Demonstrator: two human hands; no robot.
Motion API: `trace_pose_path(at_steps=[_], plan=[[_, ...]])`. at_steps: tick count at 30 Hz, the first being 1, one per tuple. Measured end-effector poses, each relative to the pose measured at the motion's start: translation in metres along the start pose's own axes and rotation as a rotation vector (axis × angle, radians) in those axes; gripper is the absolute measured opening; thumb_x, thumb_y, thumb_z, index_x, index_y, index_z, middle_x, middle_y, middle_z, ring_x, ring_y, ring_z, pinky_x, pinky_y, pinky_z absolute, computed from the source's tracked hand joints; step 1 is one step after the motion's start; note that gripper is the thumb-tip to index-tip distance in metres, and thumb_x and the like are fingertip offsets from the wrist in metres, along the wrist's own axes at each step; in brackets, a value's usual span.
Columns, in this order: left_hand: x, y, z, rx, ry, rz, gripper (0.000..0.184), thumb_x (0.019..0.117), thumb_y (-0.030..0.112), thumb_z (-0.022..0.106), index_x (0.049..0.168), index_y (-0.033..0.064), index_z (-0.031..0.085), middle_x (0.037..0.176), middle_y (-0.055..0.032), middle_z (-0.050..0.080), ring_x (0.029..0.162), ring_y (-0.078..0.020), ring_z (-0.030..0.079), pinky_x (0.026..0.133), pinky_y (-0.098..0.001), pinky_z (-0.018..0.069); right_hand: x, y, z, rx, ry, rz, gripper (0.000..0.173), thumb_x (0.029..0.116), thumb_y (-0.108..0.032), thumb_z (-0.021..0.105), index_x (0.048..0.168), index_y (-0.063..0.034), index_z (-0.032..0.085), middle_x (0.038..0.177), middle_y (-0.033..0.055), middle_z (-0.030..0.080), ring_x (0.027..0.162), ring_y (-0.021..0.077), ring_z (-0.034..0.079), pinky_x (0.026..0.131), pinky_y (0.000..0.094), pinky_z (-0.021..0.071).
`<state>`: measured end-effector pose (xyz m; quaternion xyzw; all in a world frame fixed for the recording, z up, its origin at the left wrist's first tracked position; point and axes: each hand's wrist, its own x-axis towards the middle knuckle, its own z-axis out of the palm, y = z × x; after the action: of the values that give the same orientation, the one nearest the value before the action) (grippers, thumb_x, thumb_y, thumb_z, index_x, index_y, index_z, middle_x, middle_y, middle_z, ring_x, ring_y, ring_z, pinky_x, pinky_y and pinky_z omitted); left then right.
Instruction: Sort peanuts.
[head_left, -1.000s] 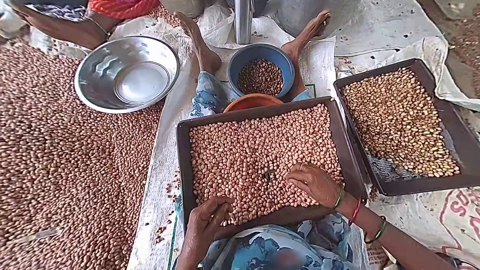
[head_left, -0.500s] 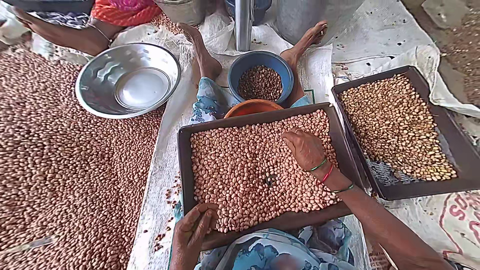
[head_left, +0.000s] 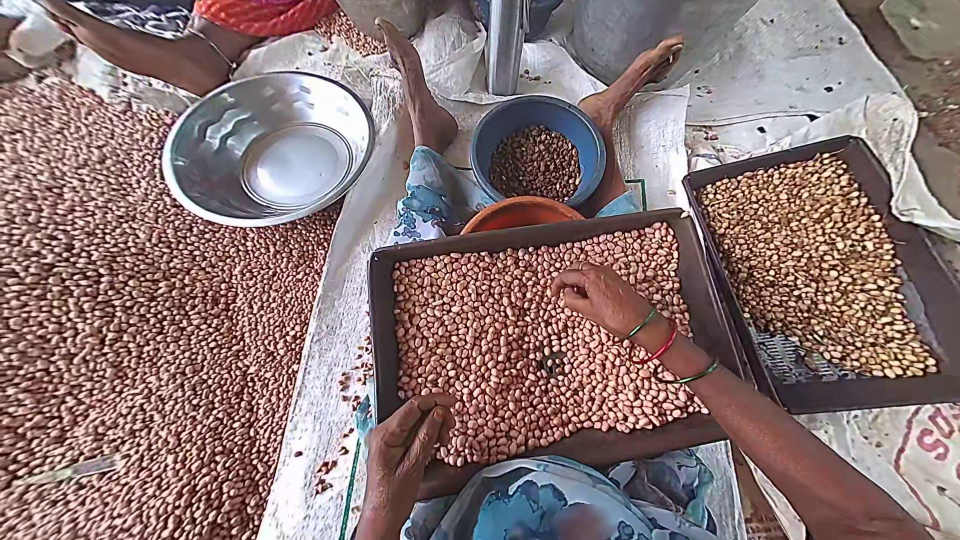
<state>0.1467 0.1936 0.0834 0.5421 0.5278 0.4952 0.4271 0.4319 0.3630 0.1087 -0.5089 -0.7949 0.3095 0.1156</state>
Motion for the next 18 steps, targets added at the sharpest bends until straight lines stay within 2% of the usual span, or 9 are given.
trace_pose_path(at_steps=[3, 6, 10, 11, 12, 14, 15, 16, 18], plan=[[0.004, 0.002, 0.006, -0.024, 0.005, -0.005, 0.02, 0.1024, 0.015, 0.052, 0.103, 0.0149, 0.072, 0.078, 0.0178, 0.067, 0.067, 0.0075, 0.061, 0.063, -0.0105, 0.0523, 0.004, -0.019, 0.03, -0.011, -0.062, -0.017, 0.021, 0.0986, -0.014, 0.068, 0.114, -0.0016, 0.076, 0.101, 0.0226, 0.07, 0.09, 0.037, 0.068, 0.08, 0.0508, 0.054], [0.008, 0.004, 0.01, -0.003, 0.022, 0.017, 0.021, 0.1018, 0.01, 0.05, 0.103, 0.0088, 0.07, 0.076, 0.0159, 0.067, 0.065, 0.0068, 0.06, 0.062, -0.0106, 0.0516, 0.006, -0.014, 0.063, -0.203, 0.094, -0.169, 0.018, 0.0954, -0.012, 0.068, 0.102, 0.0035, 0.075, 0.089, 0.0243, 0.069, 0.081, 0.0412, 0.071, 0.068, 0.052, 0.0573], [0.016, 0.009, 0.009, 0.1, 0.055, 0.021, 0.02, 0.0995, 0.006, 0.049, 0.102, 0.0002, 0.069, 0.076, 0.0124, 0.066, 0.063, 0.0092, 0.057, 0.06, -0.0086, 0.0487, 0.012, -0.039, 0.028, -0.263, -0.337, 0.042, 0.02, 0.103, -0.014, 0.059, 0.111, 0.0001, 0.071, 0.103, 0.0223, 0.07, 0.099, 0.04, 0.069, 0.082, 0.0551, 0.052], [0.019, 0.008, 0.009, 0.167, 0.057, 0.031, 0.021, 0.0991, 0.008, 0.051, 0.102, -0.0009, 0.069, 0.078, 0.0101, 0.066, 0.064, 0.0095, 0.056, 0.06, -0.0077, 0.048, 0.014, -0.039, 0.017, -0.226, -0.32, 0.041, 0.019, 0.1013, -0.015, 0.063, 0.11, -0.0008, 0.073, 0.099, 0.0209, 0.071, 0.095, 0.0387, 0.069, 0.081, 0.0552, 0.0523], [0.022, 0.008, 0.01, 0.262, 0.061, 0.052, 0.021, 0.0983, 0.009, 0.052, 0.101, -0.0014, 0.071, 0.079, 0.0065, 0.067, 0.064, 0.009, 0.056, 0.061, -0.0073, 0.0473, 0.012, -0.036, 0.005, -0.152, -0.17, -0.003, 0.018, 0.0977, -0.014, 0.069, 0.108, -0.0004, 0.072, 0.086, 0.0193, 0.07, 0.081, 0.0371, 0.069, 0.073, 0.0547, 0.0537], [0.03, 0.009, 0.017, 0.508, 0.057, 0.11, 0.022, 0.0959, 0.011, 0.055, 0.102, -0.0005, 0.073, 0.083, -0.0038, 0.069, 0.065, 0.0006, 0.056, 0.063, -0.0125, 0.0463, 0.012, -0.034, -0.024, -0.079, 0.186, -0.071, 0.033, 0.0948, -0.017, 0.074, 0.121, 0.0, 0.063, 0.067, 0.0115, 0.054, 0.056, 0.029, 0.053, 0.054, 0.0478, 0.0463], [0.035, 0.011, 0.021, 0.618, 0.034, 0.13, 0.022, 0.0952, 0.011, 0.057, 0.102, 0.0004, 0.074, 0.086, -0.0083, 0.069, 0.065, -0.0067, 0.058, 0.062, -0.0185, 0.0484, 0.015, -0.037, -0.039, -0.079, 0.28, -0.059, 0.038, 0.0948, -0.018, 0.074, 0.126, 0.0002, 0.062, 0.066, 0.0096, 0.051, 0.055, 0.0263, 0.048, 0.054, 0.0462, 0.0428], [0.04, 0.013, 0.026, 0.694, 0.005, 0.147, 0.02, 0.0943, 0.01, 0.058, 0.103, 0.0002, 0.074, 0.088, -0.0126, 0.07, 0.064, -0.0146, 0.061, 0.061, -0.0262, 0.051, 0.017, -0.038, -0.046, -0.068, 0.321, -0.062, 0.032, 0.0955, -0.016, 0.073, 0.122, -0.0002, 0.065, 0.066, 0.008, 0.05, 0.055, 0.023, 0.045, 0.055, 0.0435, 0.0405], [0.053, 0.013, 0.035, 0.785, -0.089, 0.149, 0.018, 0.0946, 0.008, 0.061, 0.104, -0.0008, 0.074, 0.095, -0.0182, 0.071, 0.07, -0.0287, 0.068, 0.063, -0.0417, 0.056, 0.015, -0.033, -0.036, -0.004, 0.25, -0.119, 0.012, 0.0951, -0.009, 0.071, 0.105, -0.0012, 0.073, 0.07, 0.0099, 0.058, 0.058, 0.0222, 0.049, 0.058, 0.0433, 0.0428]])
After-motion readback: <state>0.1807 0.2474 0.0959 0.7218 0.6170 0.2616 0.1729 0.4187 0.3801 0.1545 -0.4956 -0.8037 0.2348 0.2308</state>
